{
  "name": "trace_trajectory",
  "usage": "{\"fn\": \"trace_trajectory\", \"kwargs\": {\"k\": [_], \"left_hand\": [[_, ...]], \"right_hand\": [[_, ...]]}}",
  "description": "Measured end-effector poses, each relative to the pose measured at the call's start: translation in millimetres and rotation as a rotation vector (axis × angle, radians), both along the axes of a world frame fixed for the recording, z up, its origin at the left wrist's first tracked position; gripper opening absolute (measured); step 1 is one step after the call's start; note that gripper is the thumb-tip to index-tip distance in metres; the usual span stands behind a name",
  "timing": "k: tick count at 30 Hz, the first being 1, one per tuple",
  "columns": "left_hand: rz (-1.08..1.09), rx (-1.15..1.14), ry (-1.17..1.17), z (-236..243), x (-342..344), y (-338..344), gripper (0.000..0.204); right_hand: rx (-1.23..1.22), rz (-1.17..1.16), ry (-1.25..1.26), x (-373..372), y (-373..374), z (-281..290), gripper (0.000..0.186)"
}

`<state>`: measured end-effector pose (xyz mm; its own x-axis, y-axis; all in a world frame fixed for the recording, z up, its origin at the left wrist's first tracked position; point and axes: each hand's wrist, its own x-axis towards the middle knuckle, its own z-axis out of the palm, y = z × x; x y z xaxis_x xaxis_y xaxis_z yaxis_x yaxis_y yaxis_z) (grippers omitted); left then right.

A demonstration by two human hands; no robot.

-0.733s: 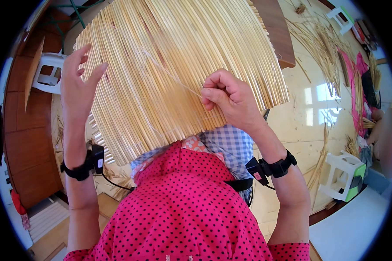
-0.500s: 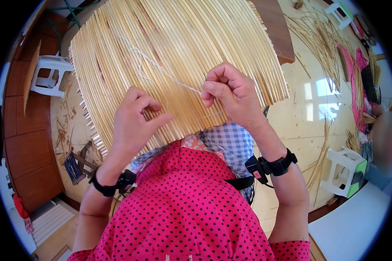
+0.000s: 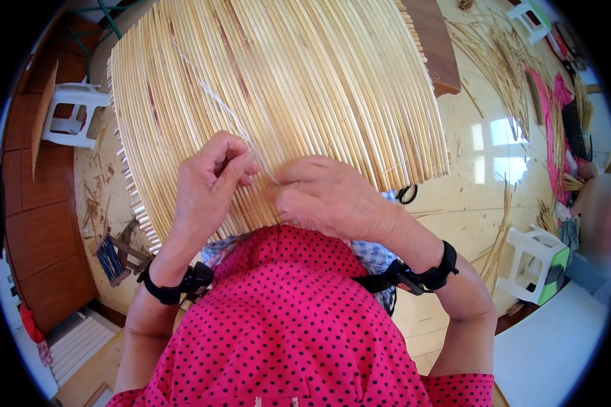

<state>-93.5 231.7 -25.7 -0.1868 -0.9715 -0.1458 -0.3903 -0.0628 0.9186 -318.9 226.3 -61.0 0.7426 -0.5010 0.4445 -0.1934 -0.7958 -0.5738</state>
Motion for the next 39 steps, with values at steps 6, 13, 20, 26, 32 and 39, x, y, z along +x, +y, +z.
{"fn": "trace_trajectory", "kwargs": {"k": [6, 13, 20, 26, 32, 39], "left_hand": [[-0.061, 0.04, -0.064, 6.0, 2.8, -6.9, 0.011], [-0.053, 0.101, 0.014, 5.5, 0.5, -4.7, 0.009], [0.022, 0.195, 0.205, 4.0, -0.9, -2.2, 0.009], [0.06, 0.229, 0.271, -6.8, 5.1, -0.8, 0.009], [0.081, 0.11, 0.318, -19.7, 6.8, 15.9, 0.009], [0.01, 0.058, 0.286, -25.2, 7.5, 22.7, 0.008]], "right_hand": [[-0.058, 0.005, -0.005, 5.9, 6.0, 0.9, 0.018], [-0.153, 0.011, 0.063, 11.1, 11.7, -2.6, 0.017], [-0.133, -0.002, 0.058, 12.5, 8.8, -7.0, 0.02], [-0.032, -0.008, 0.031, 11.8, 9.1, -12.1, 0.016], [0.816, -0.272, -0.358, -8.8, 11.3, 25.1, 0.011], [0.951, -0.516, -1.034, -126.9, -107.1, 95.4, 0.013]]}}
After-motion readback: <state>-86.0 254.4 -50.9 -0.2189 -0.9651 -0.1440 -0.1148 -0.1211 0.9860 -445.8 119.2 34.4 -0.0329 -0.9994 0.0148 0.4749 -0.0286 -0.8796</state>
